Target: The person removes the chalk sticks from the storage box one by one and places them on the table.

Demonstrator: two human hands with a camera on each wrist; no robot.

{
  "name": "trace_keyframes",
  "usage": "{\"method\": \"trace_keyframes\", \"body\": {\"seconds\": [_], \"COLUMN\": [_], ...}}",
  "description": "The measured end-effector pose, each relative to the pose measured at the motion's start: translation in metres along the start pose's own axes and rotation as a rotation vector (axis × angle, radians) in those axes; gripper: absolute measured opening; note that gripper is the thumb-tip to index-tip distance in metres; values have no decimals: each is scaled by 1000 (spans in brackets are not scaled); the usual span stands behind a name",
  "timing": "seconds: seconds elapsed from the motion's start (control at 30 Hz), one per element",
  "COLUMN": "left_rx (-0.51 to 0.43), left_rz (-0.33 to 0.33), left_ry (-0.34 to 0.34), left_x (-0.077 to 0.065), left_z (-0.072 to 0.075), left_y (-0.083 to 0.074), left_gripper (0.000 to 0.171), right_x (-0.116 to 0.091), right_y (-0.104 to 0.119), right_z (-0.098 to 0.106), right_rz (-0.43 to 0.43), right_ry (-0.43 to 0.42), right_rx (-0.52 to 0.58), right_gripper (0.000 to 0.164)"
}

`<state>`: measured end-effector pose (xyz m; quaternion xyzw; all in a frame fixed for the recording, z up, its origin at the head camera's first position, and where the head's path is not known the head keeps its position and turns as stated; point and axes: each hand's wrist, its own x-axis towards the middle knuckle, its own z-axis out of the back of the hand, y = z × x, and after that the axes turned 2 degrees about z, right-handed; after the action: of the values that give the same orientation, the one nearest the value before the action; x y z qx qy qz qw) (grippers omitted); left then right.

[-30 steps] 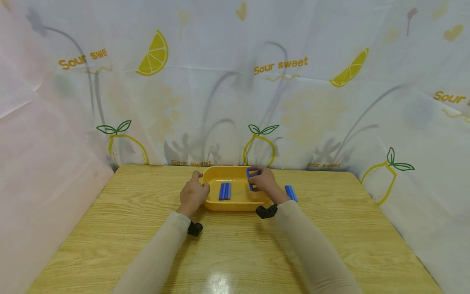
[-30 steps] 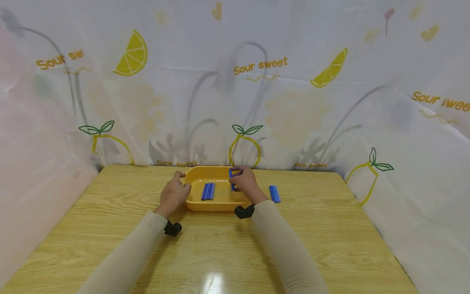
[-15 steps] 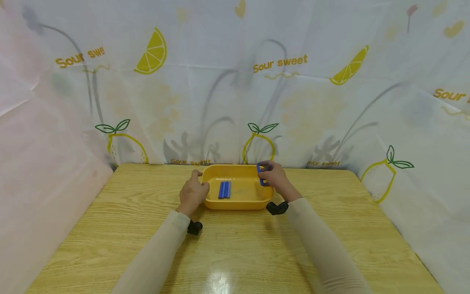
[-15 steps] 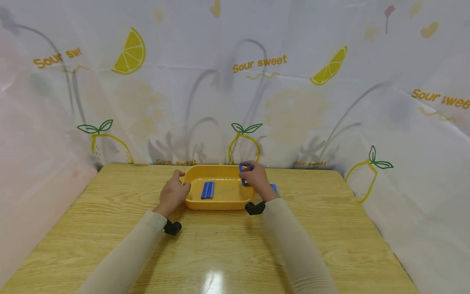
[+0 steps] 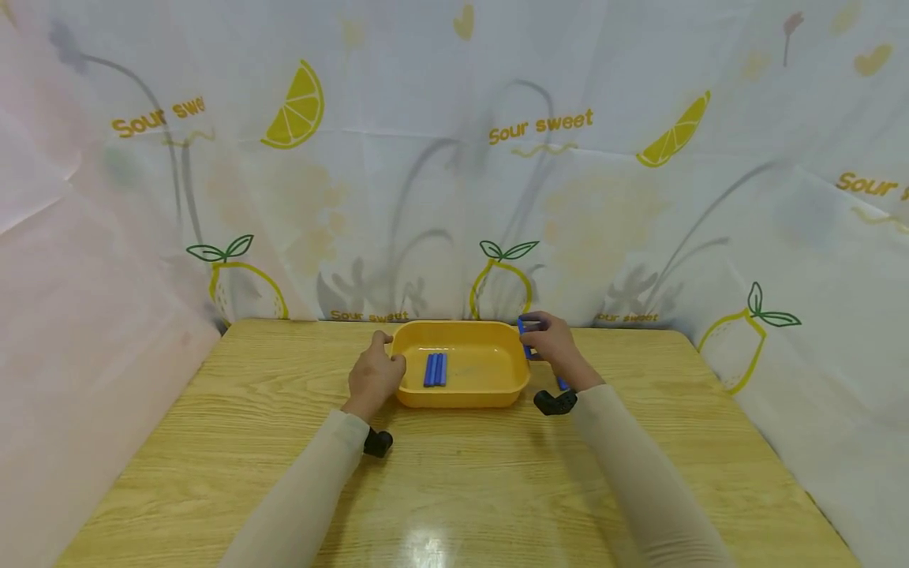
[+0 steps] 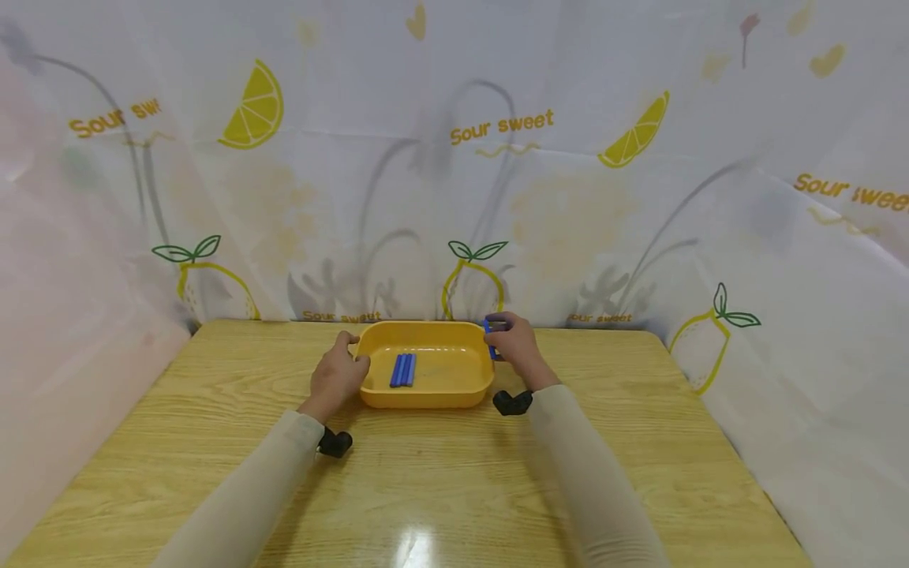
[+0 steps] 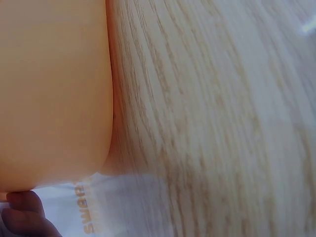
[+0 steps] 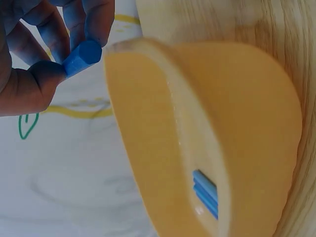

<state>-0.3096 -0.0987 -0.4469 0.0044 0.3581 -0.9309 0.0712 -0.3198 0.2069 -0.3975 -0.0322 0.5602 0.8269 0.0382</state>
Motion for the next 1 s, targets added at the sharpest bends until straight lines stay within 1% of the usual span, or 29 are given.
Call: {"method": "trace_keyframes", "body": {"seconds": [0.17, 0.37, 0.6, 0.77, 1.0], "left_rx": [3, 0, -8, -1, -8], "left_rz": [-3, -9, 8, 24, 13], "left_ry": [-10, -12, 2, 18, 3], "left_x": [0, 1, 1, 2, 3], "left_z": [-1, -1, -1, -2, -1], "left_y": [1, 1, 1, 2, 2], "left_gripper": [46, 47, 47, 47, 47], "right_x": [3, 6, 3, -1, -2], "right_y": [-10, -25, -42, -50, -61], "right_z": [11, 24, 36, 41, 47], "right_rz": [-6, -10, 25, -3, -22], "right_ry": [-20, -34, -50, -57, -67], "right_rx": [-39, -118, -189, -218, -246], "right_gripper": [51, 50, 49, 47, 41]}}
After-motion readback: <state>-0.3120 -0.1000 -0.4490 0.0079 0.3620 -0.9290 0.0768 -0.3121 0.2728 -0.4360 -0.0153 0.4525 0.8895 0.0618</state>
